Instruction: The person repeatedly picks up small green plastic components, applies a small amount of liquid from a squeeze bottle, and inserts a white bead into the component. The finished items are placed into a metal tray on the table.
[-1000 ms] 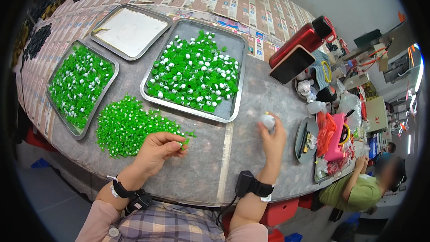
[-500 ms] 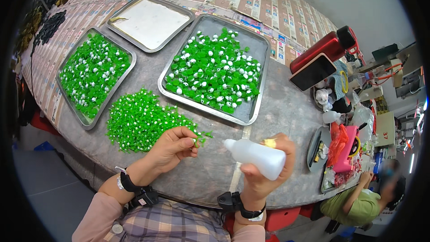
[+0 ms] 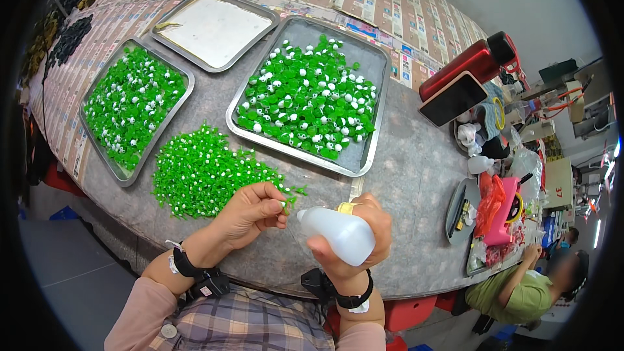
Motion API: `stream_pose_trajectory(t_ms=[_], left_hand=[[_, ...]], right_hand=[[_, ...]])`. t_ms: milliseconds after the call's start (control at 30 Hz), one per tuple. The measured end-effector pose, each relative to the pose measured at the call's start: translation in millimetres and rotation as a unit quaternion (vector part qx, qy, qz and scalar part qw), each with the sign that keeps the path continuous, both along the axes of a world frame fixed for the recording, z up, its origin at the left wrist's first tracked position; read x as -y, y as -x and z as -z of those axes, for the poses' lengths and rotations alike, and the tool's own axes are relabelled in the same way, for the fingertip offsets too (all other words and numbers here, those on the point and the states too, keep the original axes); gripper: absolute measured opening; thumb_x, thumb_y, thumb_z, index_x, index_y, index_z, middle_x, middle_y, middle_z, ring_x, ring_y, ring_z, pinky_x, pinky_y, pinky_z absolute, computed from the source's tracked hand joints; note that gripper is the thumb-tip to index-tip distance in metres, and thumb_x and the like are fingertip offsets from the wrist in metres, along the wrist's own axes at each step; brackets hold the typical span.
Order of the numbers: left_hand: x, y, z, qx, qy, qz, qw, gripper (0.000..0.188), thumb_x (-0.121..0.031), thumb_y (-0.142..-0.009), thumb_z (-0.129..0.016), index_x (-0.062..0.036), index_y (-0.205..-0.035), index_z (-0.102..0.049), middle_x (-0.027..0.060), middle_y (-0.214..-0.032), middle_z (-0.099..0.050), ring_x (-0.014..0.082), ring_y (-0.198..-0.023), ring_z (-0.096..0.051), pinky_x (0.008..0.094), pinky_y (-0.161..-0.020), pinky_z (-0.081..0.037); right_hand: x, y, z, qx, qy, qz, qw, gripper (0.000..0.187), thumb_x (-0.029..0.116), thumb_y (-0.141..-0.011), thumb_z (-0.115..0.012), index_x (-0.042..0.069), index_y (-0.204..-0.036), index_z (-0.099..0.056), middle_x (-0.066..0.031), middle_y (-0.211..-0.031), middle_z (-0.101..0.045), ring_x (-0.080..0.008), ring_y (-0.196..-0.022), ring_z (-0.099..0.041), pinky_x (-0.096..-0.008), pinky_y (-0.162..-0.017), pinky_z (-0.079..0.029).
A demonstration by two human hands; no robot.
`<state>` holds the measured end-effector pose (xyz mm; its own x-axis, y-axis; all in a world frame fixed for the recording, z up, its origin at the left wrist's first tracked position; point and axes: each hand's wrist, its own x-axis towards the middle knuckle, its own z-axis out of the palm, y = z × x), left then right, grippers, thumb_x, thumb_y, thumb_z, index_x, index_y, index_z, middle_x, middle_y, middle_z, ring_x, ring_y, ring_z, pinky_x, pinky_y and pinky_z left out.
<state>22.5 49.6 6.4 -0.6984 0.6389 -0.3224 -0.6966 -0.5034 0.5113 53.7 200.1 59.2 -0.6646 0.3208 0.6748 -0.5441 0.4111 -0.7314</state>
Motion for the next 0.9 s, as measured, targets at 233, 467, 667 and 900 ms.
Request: stream_pose_trajectory(t_ms=[233, 467, 667, 900], left_hand=[[0.7, 0.4, -1.1, 0.001, -0.002, -0.001, 1.0, 0.011, -0.011, -0.075, -0.058, -0.0056, -0.082, -0.052, 0.0054, -0.073, -0.058, 0.0115, -0.064, -0.057, 0.0246, -0.061, -0.049], [0.9, 0.2, -1.7, 0.003, 0.002, -0.004, 1.0, 0.011, -0.011, -0.075, -0.058, -0.0051, -0.082, -0.052, 0.006, -0.072, -0.058, 0.0117, -0.063, -0.057, 0.0247, -0.06, -0.049], [0.9, -0.3, -1.8, -0.001, 0.01, -0.01, 1.0, 0.009, -0.01, -0.075, -0.058, -0.0045, -0.08, -0.052, 0.0062, -0.072, -0.058, 0.0119, -0.061, -0.057, 0.0251, -0.059, -0.049], [0.7, 0.0, -1.2, -0.001, 0.011, -0.007, 1.0, 0.008, -0.009, -0.075, -0.058, -0.0042, -0.079, -0.052, 0.0063, -0.071, -0.058, 0.0121, -0.061, -0.056, 0.0254, -0.059, -0.049]], right_hand=[[-0.9, -2.7, 2.4, 0.014, 0.023, 0.02, 0.999, 0.054, 0.043, -0.056, -0.072, 0.004, -0.081, -0.044, -0.002, -0.066, -0.044, -0.0142, -0.055, -0.042, -0.0264, -0.05, -0.034], [2.2, 1.6, 2.5, 0.002, 0.005, 0.035, 0.999, 0.054, 0.044, -0.058, -0.071, 0.004, -0.082, -0.044, -0.0014, -0.063, -0.042, -0.0136, -0.055, -0.042, -0.0254, -0.049, -0.034], [-0.2, 0.3, 1.0, -0.001, 0.067, 0.06, 0.996, 0.055, 0.047, -0.059, -0.069, 0.004, -0.082, -0.043, -0.0019, -0.067, -0.042, -0.0138, -0.055, -0.042, -0.0262, -0.049, -0.033], [3.9, 4.1, 0.5, 0.015, -0.005, 0.11, 0.994, 0.058, 0.057, -0.064, -0.057, 0.005, -0.076, -0.035, -0.002, -0.066, -0.034, -0.0108, -0.055, -0.035, -0.023, -0.049, -0.03]])
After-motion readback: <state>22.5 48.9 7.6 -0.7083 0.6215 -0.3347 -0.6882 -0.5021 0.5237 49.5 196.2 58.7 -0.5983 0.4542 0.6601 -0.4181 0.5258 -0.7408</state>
